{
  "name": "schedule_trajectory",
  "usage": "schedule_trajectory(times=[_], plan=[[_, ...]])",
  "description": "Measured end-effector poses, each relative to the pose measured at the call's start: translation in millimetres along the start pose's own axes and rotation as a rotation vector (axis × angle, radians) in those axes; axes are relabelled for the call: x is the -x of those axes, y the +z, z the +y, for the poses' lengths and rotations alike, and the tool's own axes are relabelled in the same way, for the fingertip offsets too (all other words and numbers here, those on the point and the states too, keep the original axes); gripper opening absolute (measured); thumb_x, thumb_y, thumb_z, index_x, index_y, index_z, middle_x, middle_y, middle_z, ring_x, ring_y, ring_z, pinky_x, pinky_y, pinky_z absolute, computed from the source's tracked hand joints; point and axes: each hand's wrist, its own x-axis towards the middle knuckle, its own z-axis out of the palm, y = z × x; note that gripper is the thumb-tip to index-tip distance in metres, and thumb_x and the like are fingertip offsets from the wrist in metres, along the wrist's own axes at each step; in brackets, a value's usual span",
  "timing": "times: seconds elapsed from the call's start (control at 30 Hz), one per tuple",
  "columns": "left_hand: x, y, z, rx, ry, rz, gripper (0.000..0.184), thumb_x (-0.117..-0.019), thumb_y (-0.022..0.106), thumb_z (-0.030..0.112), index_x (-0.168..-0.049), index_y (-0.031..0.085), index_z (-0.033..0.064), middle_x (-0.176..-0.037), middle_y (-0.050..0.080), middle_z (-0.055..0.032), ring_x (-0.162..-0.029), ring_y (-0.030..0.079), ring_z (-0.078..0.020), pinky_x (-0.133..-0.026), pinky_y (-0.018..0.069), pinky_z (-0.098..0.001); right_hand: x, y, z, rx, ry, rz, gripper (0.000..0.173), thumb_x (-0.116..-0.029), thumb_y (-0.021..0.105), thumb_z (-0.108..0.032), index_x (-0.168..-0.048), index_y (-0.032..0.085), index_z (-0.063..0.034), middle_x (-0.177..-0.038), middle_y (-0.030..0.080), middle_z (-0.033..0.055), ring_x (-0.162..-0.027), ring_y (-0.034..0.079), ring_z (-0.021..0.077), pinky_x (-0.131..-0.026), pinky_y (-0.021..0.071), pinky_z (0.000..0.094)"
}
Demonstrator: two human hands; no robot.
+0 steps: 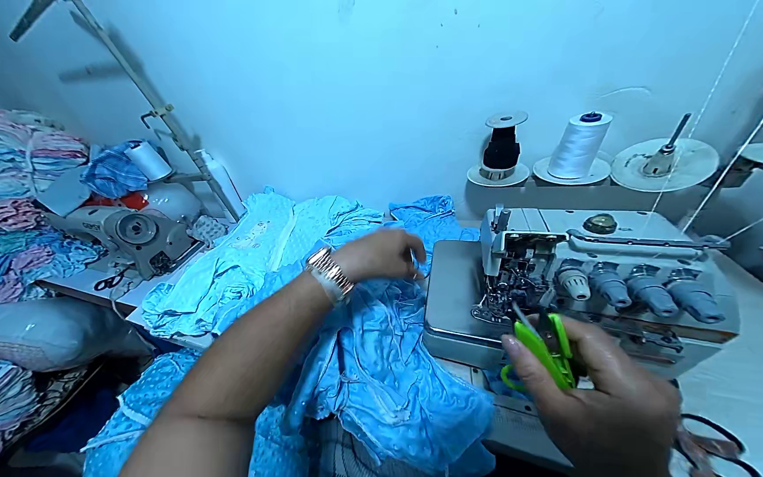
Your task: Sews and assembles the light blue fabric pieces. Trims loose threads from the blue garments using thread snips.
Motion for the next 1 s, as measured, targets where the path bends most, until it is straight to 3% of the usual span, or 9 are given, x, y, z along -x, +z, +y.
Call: schedule_trajectory(times=[0.07, 0.17, 0.3, 0.37, 0.47, 0.57, 0.67, 0.8, 1.0], plan=[[-51.3, -5.5, -23.5, -0.17, -0.103, 0.226, 0.025, -0.0929, 0.069, 0.007, -0.116, 0.071, -0.0013, -0.109, 0.071, -0.0229, -0.103, 0.069, -0.038, -0.093, 0.0531, -0.0593, 6.5, 5.9, 4.7, -0.014, 0.005, -0.068, 0.041, -0.0943, 0.064, -0.042, -0.096, 0.072, -0.0019, -0.068, 0.065, 0.0039, -0.055, 0.057, 0.0063, -0.048, 0.0472, 0.0237], [-112.6, 8.0, -66.4, -0.326, -0.296, 0.247, 0.042, -0.0886, 0.073, 0.013, -0.125, 0.066, -0.0055, -0.136, 0.056, -0.0298, -0.128, 0.054, -0.0479, -0.102, 0.043, -0.0682, 13.1, 10.7, 11.1, -0.026, -0.013, -0.18, 0.042, -0.0967, 0.062, -0.047, -0.095, 0.072, -0.0058, -0.068, 0.066, 0.0035, -0.055, 0.061, 0.0108, -0.047, 0.0499, 0.0298], [-120.0, 8.3, -81.0, -0.271, -0.531, 0.149, 0.032, -0.0977, 0.062, 0.022, -0.105, 0.07, -0.0074, -0.116, 0.067, -0.0305, -0.116, 0.062, -0.0487, -0.096, 0.0427, -0.0724, 13.7, 14.1, 27.1, 0.081, -0.009, -0.241, 0.044, -0.0966, 0.058, -0.047, -0.092, 0.072, -0.0063, -0.065, 0.065, 0.0046, -0.052, 0.06, 0.0153, -0.043, 0.0471, 0.033], [-101.3, -7.8, -77.7, -0.211, -0.435, 0.229, 0.028, -0.0993, 0.059, 0.02, -0.105, 0.07, -0.0052, -0.106, 0.069, -0.0296, -0.106, 0.065, -0.049, -0.091, 0.0458, -0.0715, 10.7, 18.3, 34.5, 0.166, -0.002, -0.26, 0.044, -0.0953, 0.056, -0.047, -0.091, 0.073, -0.0063, -0.063, 0.064, 0.0046, -0.049, 0.06, 0.0176, -0.041, 0.0456, 0.0354], [-42.2, -27.0, -59.4, -0.122, -0.113, 0.264, 0.018, -0.0965, 0.065, 0.016, -0.091, 0.068, -0.001, -0.079, 0.064, -0.0165, -0.076, 0.063, -0.0316, -0.07, 0.0489, -0.0545, -0.3, 35.9, 30.9, 0.193, -0.043, -0.224, 0.042, -0.0939, 0.056, -0.044, -0.087, 0.071, -0.0059, -0.059, 0.06, 0.0042, -0.045, 0.057, 0.0189, -0.038, 0.0423, 0.0356], [10.7, -25.4, -46.0, -0.046, 0.005, 0.229, 0.004, -0.0873, 0.069, 0.008, -0.088, 0.069, 0.004, -0.074, 0.064, -0.0058, -0.068, 0.06, -0.0166, -0.063, 0.048, -0.0408, -21.4, 61.6, 10.4, 0.157, -0.071, -0.215, 0.04, -0.0918, 0.058, -0.041, -0.09, 0.072, -0.0031, -0.059, 0.061, 0.0065, -0.046, 0.06, 0.0234, -0.039, 0.0448, 0.0407], [35.8, -11.6, -53.8, 0.007, 0.096, 0.28, 0.008, -0.0804, 0.065, 0.005, -0.087, 0.068, 0.0064, -0.069, 0.061, 0.0011, -0.06, 0.055, -0.0052, -0.055, 0.0436, -0.027, -42.0, 86.5, -9.3, 0.13, -0.019, -0.396, 0.031, -0.091, 0.069, -0.033, -0.092, 0.069, -0.0023, -0.063, 0.062, 0.0107, -0.054, 0.065, 0.0318, -0.046, 0.0496, 0.05], [50.8, -1.3, -52.6, 0.033, 0.15, 0.328, 0.008, -0.0781, 0.064, 0.006, -0.085, 0.067, 0.0073, -0.067, 0.061, 0.0021, -0.059, 0.055, -0.0033, -0.053, 0.0422, -0.0246, -56.8, 111.1, -25.1, 0.115, 0.001, -0.512, 0.028, -0.0915, 0.074, -0.029, -0.093, 0.069, -0.0022, -0.066, 0.064, 0.0127, -0.061, 0.068, 0.0337, -0.053, 0.0516, 0.0516], [58.6, 13.6, -50.3, -0.122, 0.279, 0.289, 0.007, -0.0802, 0.064, 0.005, -0.074, 0.065, 0.0068, -0.069, 0.061, -0.0021, -0.062, 0.057, -0.0115, -0.054, 0.0455, -0.0321, -57.3, 115.5, -25.7, 0.058, -0.119, -0.292, 0.031, -0.099, 0.058, -0.029, -0.087, 0.067, -0.0028, -0.059, 0.058, 0.0086, -0.051, 0.062, 0.0277, -0.043, 0.0466, 0.045]])
